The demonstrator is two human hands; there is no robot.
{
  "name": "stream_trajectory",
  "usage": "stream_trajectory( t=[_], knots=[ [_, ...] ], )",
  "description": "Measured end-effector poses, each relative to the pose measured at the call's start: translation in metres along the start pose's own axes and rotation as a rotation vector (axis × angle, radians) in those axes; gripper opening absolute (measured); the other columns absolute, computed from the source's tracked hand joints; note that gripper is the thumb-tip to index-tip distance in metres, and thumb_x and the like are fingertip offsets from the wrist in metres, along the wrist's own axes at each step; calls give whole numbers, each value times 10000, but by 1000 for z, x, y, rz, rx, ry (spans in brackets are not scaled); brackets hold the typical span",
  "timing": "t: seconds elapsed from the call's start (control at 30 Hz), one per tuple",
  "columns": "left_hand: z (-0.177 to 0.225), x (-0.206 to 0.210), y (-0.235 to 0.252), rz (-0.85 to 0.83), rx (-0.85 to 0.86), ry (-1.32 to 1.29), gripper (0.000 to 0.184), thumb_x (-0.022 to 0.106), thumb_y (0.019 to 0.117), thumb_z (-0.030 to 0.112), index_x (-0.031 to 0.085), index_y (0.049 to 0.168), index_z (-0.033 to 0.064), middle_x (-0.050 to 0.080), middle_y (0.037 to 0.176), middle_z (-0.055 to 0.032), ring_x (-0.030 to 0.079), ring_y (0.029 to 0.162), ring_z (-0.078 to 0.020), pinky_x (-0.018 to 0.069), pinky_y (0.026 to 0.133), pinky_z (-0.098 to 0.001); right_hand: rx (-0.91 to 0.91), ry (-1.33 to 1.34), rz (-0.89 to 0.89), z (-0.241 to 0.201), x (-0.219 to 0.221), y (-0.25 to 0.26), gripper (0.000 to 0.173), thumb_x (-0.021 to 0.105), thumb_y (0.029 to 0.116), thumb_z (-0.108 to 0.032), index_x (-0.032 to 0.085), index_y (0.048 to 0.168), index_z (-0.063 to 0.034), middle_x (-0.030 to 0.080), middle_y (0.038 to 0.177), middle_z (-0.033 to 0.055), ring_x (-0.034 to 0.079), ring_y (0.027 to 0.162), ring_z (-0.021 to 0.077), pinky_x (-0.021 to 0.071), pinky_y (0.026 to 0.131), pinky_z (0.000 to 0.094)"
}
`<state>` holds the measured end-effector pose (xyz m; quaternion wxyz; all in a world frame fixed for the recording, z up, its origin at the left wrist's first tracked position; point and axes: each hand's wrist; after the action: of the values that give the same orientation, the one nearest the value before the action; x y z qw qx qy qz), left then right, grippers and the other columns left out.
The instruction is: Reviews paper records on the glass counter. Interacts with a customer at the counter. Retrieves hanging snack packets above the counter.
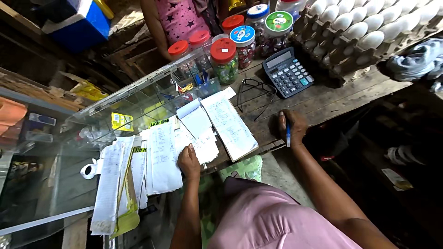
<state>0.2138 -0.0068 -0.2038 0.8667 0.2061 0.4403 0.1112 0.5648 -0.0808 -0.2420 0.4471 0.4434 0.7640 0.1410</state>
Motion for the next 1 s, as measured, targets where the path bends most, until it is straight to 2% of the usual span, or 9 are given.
stream_trajectory(
  t=[0.1,0.23,0.4,0.43,0.5,0.6,0.67,0.83,1.0],
  knots=[
    [-4,4,-1,29,10,-41,425,417,1071,185,642,843,-93,594,687,-169,623,674,-279,512,697,-454,-9,-1,-6,0,-2,0,337,508,1009,-234,742,1053,5,719,937,230,706,871,433,549,728,589],
    [-5,3,0,13,28,-137,368,352,1050,102,673,1076,-78,651,774,-130,639,718,-223,541,734,-402,-5,-13,-12,-1,-2,-1,337,507,1006,-242,743,1060,-8,710,922,229,700,853,429,542,707,589],
    [-12,8,1,38,50,-176,414,321,1039,85,540,1353,-73,630,802,-81,606,704,-151,533,702,-320,-12,-15,1,2,2,-1,338,506,1006,-244,742,1054,-7,712,917,221,702,842,419,545,696,571],
    [-12,7,0,33,65,-167,407,330,1025,56,574,1324,-73,643,805,-91,614,708,-165,532,703,-335,-10,-16,-3,2,2,-2,337,505,1008,-243,740,1060,-8,713,927,221,702,848,418,545,698,572],
    [-10,5,0,15,102,-122,334,382,1006,-1,694,1111,-62,685,813,-121,660,746,-213,551,744,-382,-12,-20,2,3,3,-2,337,503,1007,-244,742,1056,-12,713,920,216,703,836,409,542,688,566],
    [-10,6,1,9,129,-108,282,434,967,-43,709,906,-39,707,837,-146,690,779,-245,566,780,-401,-14,-25,13,2,4,-2,329,506,1010,-240,744,1044,-16,715,912,208,704,826,404,544,681,558],
    [-12,6,0,17,122,-123,279,430,977,-29,705,930,-45,702,819,-130,684,765,-218,565,766,-373,-18,-26,24,1,3,-2,325,510,1008,-241,745,1027,-17,712,894,208,702,816,400,542,673,553],
    [-10,6,1,29,58,-188,355,373,1007,37,685,1157,-38,656,749,-62,608,660,-113,519,664,-284,-21,-23,7,1,3,-1,333,500,1008,-239,741,1037,-10,710,907,219,701,837,415,542,687,562],
    [-7,8,1,54,30,-238,275,461,1001,31,687,1133,-54,642,719,-43,574,621,-50,490,622,-207,-20,-13,24,2,3,-2,335,503,1005,-249,743,1040,-17,711,913,216,700,842,416,543,696,566]
  ],
)
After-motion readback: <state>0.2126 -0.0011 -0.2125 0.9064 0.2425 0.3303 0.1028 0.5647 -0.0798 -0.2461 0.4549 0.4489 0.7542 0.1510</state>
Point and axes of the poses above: each hand's wrist, its own y-axis towards the middle knuckle, its own x-axis out of the palm, z = x × y
